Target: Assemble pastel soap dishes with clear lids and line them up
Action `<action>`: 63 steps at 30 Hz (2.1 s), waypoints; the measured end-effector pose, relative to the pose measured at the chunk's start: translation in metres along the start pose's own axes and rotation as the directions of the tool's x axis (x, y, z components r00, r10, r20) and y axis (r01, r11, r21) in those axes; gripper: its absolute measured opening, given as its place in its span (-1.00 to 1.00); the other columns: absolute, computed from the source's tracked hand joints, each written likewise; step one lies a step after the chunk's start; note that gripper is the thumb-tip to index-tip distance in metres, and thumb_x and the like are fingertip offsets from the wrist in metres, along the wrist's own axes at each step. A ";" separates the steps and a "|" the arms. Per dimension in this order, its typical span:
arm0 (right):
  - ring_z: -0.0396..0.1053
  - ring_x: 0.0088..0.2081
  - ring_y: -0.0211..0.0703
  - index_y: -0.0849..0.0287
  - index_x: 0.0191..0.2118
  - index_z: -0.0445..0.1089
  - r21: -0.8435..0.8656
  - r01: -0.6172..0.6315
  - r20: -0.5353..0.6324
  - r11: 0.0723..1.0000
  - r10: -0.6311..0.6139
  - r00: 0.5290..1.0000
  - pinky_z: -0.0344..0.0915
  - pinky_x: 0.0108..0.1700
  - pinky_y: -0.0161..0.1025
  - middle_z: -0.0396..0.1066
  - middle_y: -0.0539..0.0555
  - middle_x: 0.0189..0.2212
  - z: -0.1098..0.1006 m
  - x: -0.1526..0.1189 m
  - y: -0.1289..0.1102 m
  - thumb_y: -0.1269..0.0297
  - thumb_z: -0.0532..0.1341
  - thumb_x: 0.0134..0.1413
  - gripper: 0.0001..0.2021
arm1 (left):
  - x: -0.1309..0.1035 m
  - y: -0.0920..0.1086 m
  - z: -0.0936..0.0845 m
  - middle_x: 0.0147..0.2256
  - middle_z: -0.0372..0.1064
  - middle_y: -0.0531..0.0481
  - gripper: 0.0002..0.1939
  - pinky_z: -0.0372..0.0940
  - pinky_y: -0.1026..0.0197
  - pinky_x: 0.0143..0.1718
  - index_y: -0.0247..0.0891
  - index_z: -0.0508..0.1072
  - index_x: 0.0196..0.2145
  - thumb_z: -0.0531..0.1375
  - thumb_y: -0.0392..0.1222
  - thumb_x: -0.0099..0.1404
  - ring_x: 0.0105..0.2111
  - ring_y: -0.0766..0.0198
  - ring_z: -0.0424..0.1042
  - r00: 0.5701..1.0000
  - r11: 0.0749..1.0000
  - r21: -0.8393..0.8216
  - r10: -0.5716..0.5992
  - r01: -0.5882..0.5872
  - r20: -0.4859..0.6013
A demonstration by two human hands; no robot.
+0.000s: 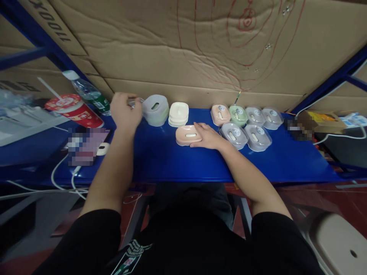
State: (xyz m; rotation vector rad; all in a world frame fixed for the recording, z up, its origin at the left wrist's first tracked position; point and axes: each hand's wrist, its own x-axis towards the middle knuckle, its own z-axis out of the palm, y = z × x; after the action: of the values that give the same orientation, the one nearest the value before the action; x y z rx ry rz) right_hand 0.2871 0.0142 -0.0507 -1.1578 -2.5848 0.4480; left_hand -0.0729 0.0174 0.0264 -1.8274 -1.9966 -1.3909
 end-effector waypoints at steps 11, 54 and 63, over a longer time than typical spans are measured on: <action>0.10 0.52 0.55 0.18 0.63 -0.05 -0.015 -0.002 0.007 1.000 0.002 1.000 0.13 0.50 0.41 0.14 0.40 0.53 -0.001 -0.001 -0.001 -0.49 0.36 0.09 0.23 | 0.010 -0.022 -0.005 0.26 0.43 -0.33 -0.77 0.41 -0.19 0.18 -0.23 0.62 -0.02 0.26 -0.15 0.43 0.18 -0.21 0.51 0.865 0.840 0.514 -0.380 0.175 0.327; 0.42 -0.59 -0.08 0.00 0.27 0.33 0.667 -0.096 -0.357 0.739 0.430 0.829 0.50 -0.51 -0.08 0.46 -0.04 -0.47 -0.017 0.002 -0.042 -0.57 0.11 0.27 -0.20 | -0.055 0.068 0.015 0.42 0.28 -0.30 0.24 0.44 -0.02 0.16 -0.17 0.18 0.55 0.57 0.23 0.07 0.33 -0.26 0.39 0.699 0.874 -0.133 0.457 -0.467 0.551; 0.57 0.18 0.26 0.15 0.34 0.42 0.253 -0.195 -0.393 0.948 0.285 0.874 0.53 0.23 0.28 0.54 0.27 0.27 -0.022 -0.005 -0.031 -0.14 0.13 0.46 -0.42 | -0.068 0.067 0.030 0.40 0.33 -0.40 0.13 0.35 -0.07 0.33 -0.32 0.18 0.54 0.46 0.26 0.22 0.37 -0.25 0.38 0.567 0.872 -0.113 0.403 -0.476 0.719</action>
State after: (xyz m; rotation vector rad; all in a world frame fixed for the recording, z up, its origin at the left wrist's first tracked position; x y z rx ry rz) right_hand 0.2776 -0.0061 -0.0192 -1.3379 -1.9809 0.4434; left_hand 0.0166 -0.0222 0.0037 -2.8688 -1.5522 -0.4116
